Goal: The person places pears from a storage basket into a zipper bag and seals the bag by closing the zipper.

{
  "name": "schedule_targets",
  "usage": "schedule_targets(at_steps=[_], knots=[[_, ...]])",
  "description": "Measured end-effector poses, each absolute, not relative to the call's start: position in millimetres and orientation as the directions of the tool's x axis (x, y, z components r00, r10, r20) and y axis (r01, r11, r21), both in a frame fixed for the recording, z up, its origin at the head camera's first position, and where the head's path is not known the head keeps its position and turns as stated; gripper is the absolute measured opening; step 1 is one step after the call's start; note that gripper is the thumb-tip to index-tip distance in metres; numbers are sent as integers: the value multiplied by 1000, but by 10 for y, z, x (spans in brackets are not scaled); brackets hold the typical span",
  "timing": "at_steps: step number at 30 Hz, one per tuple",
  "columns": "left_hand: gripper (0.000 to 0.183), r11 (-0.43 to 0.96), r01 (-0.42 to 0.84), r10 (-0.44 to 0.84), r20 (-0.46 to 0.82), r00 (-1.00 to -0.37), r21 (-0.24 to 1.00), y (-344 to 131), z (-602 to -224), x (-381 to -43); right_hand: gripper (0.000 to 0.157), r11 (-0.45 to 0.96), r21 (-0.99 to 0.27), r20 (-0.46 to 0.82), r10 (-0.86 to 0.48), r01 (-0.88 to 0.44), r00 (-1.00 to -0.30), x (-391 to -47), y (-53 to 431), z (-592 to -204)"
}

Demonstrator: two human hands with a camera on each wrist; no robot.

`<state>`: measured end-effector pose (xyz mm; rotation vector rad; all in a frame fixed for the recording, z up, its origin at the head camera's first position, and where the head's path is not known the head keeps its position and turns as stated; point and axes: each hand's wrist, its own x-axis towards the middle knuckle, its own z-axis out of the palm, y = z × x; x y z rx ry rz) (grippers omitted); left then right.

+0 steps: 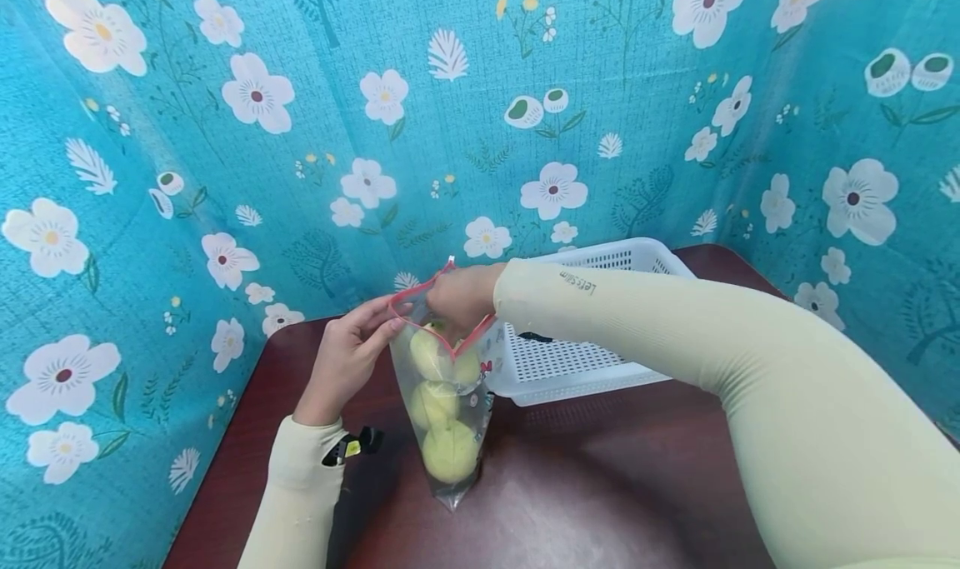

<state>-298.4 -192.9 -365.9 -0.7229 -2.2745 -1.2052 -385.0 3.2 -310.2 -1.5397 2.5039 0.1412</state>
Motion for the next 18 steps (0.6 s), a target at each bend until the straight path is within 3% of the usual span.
schedule_targets(at_steps=[2,10,18], knots=[[34,479,637,232,613,-756,604,-1924,-3658,-2985,36,457,-34,-228,-870,-889,-438,-3845,64,-3057],[35,492,624,223,606,-764,607,-1933,-3659,-2975,34,477,-32,-260,-852,-878,-454,-3773,166,-2889],[35,494,617,220,599,-770,612,-1916,-3645,-2960,22,375,5,-251,-897,-927,-364,-3739,325,-2684]])
